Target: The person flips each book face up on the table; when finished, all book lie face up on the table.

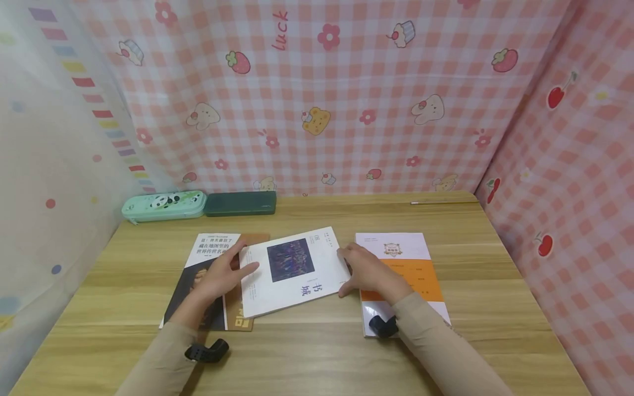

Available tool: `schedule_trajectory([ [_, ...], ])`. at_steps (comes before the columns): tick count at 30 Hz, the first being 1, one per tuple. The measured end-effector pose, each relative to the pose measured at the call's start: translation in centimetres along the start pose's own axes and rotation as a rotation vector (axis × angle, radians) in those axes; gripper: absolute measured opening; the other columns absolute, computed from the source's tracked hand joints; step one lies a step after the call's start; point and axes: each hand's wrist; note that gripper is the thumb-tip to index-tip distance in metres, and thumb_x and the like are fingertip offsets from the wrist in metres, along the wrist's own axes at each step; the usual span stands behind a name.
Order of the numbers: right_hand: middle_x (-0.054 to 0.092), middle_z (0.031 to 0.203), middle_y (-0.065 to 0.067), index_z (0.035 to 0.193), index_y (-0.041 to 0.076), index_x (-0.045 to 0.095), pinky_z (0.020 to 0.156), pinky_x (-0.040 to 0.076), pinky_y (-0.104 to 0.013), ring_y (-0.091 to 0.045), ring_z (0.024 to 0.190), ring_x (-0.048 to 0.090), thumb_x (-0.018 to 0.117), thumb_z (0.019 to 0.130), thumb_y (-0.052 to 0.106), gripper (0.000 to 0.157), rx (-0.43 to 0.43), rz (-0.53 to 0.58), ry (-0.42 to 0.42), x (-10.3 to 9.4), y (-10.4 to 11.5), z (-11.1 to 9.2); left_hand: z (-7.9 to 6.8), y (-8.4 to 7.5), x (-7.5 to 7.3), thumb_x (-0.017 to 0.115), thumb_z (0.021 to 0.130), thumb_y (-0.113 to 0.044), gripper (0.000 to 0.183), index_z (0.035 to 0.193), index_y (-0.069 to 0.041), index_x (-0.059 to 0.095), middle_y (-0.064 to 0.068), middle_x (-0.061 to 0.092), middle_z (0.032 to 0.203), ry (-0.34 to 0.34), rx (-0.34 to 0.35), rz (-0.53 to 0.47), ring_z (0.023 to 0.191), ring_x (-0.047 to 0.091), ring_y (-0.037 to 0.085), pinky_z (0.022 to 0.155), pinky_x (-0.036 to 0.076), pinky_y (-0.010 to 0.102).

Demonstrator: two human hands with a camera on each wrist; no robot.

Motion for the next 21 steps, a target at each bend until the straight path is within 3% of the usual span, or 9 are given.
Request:
schedule_trajectory([
  [3, 0.060, 0.122, -0.014, 0.140, -0.007, 0.054, 0.096, 0.051, -0.040, -0.022, 0.099, 0.056, 0.098, 0.063, 0.027, 0.095, -0.004, 0.001, -0.006, -0.1, 0.0, 0.1, -0.2, 0.2, -0.1, 0.068, 0.098, -0.027, 0.067, 0.154, -0.004, 0.039, 0.025, 0.062, 0.119, -0.001, -0.001, 0.020, 0.096, 0.059, 0.031, 0.078, 0.050, 0.040],
  [6, 0.062, 0.120, -0.012, 0.137, -0.005, 0.056, 0.095, 0.052, -0.038, -0.022, 0.099, 0.057, 0.098, 0.064, 0.022, 0.089, 0.001, 0.017, -0.019, -0.2, -0.1, 0.3, -0.6, 0.6, -0.2, 0.063, 0.101, -0.020, 0.060, 0.153, -0.001, 0.041, 0.025, 0.053, 0.142, -0.018, -0.009, 0.041, 0.113, 0.057, 0.032, 0.096, 0.050, 0.047],
  [8, 0.063, 0.116, -0.010, 0.134, -0.003, 0.059, 0.093, 0.053, -0.037, -0.020, 0.097, 0.058, 0.098, 0.064, 0.019, 0.082, 0.015, 0.035, -0.024, -0.2, -0.1, 0.5, -0.9, 0.9, -0.4, 0.059, 0.101, -0.012, 0.054, 0.151, 0.000, 0.044, 0.025, 0.050, 0.146, -0.018, -0.005, 0.045, 0.114, 0.055, 0.032, 0.096, 0.049, 0.047],
  [14, 0.062, 0.088, -0.004, 0.094, 0.006, 0.062, 0.073, 0.051, -0.032, -0.018, 0.080, 0.055, 0.095, 0.068, 0.013, 0.043, -0.024, 0.031, -0.065, -0.3, -0.4, 1.2, -1.9, 1.8, -0.9, 0.058, 0.090, 0.010, 0.054, 0.143, 0.007, 0.051, 0.027, 0.055, 0.137, -0.023, 0.106, 0.077, 0.101, 0.054, 0.030, 0.080, 0.047, 0.035],
  [18, 0.052, 0.070, -0.002, 0.080, 0.006, 0.056, 0.060, 0.040, -0.029, -0.017, 0.068, 0.048, 0.094, 0.069, 0.012, 0.040, -0.048, -0.022, -0.141, -0.3, -0.3, 1.7, -2.6, 2.1, -1.2, 0.068, 0.081, 0.011, 0.060, 0.139, 0.009, 0.054, 0.025, 0.059, 0.121, -0.041, 0.170, 0.109, 0.089, 0.052, 0.028, 0.070, 0.042, 0.030],
  [21, 0.045, 0.065, 0.000, 0.078, 0.007, 0.055, 0.058, 0.037, -0.030, -0.017, 0.064, 0.045, 0.094, 0.070, 0.014, 0.040, -0.032, -0.053, -0.189, -0.1, -0.2, 2.2, -3.1, 2.3, -1.5, 0.079, 0.077, 0.005, 0.066, 0.139, 0.005, 0.056, 0.020, 0.061, 0.115, -0.050, 0.179, 0.141, 0.086, 0.053, 0.028, 0.070, 0.044, 0.033],
])
Point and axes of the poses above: each hand's wrist, its own z-axis towards the middle knuckle, its own x-axis out of the palm, y = z × x
